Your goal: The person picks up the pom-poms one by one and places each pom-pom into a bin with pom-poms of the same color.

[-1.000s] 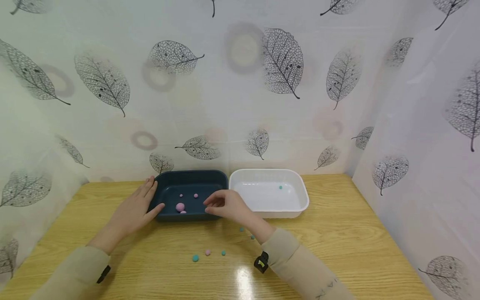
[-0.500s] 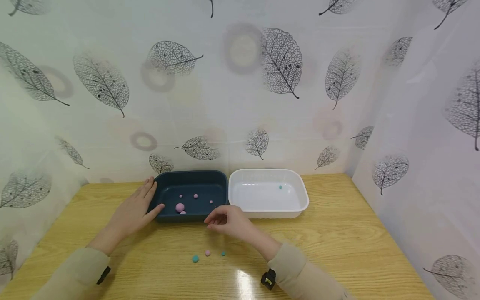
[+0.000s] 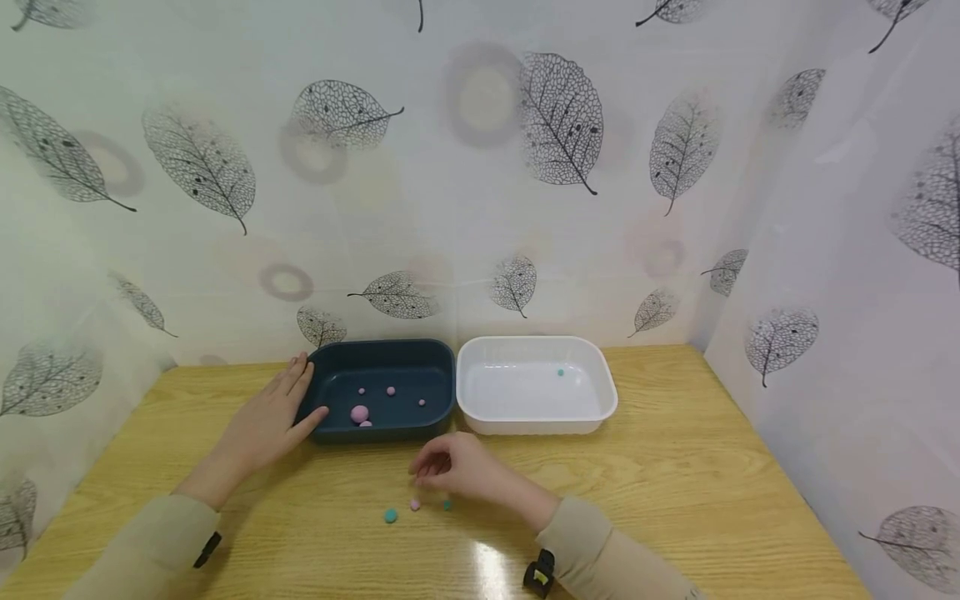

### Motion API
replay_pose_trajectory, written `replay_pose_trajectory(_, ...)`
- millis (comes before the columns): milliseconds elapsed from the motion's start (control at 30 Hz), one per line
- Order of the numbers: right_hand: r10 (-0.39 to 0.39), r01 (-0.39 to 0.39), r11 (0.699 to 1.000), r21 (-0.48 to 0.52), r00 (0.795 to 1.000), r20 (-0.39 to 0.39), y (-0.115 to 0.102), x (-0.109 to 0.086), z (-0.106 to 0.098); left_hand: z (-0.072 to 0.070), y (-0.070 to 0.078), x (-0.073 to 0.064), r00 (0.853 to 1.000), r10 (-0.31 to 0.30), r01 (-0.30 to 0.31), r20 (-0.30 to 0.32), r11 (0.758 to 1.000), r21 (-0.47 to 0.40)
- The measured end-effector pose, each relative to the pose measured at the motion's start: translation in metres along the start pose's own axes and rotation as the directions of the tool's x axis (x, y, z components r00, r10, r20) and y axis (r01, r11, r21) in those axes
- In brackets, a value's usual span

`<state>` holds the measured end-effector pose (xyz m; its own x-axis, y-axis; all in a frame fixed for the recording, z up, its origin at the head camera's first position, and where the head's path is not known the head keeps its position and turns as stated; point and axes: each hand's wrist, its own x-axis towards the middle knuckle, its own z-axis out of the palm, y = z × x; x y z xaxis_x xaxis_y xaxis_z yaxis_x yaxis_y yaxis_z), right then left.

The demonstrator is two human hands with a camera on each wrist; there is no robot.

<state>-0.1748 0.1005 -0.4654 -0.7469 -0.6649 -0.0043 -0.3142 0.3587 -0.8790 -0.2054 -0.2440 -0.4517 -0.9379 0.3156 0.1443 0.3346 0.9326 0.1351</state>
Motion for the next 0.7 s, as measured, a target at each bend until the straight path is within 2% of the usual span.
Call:
replay_pose_trajectory(267, 0.043, -0.045, 0.998, 0.033, 0.997, 0.066, 0.004, 0.002, 0.009, 0.0, 0.001, 0.0, 1.0, -0.001, 0.001, 0.0, 1.0, 0.006)
replay_pose_trajectory(700, 0.054, -0.052, 0.998, -0.025, 0.994, 0.099, 0.004, 0.005, 0.012, 0.001, -0.001, 0.002, 1.0, -0.001, 0.0, 0.008, 1.0, 0.007)
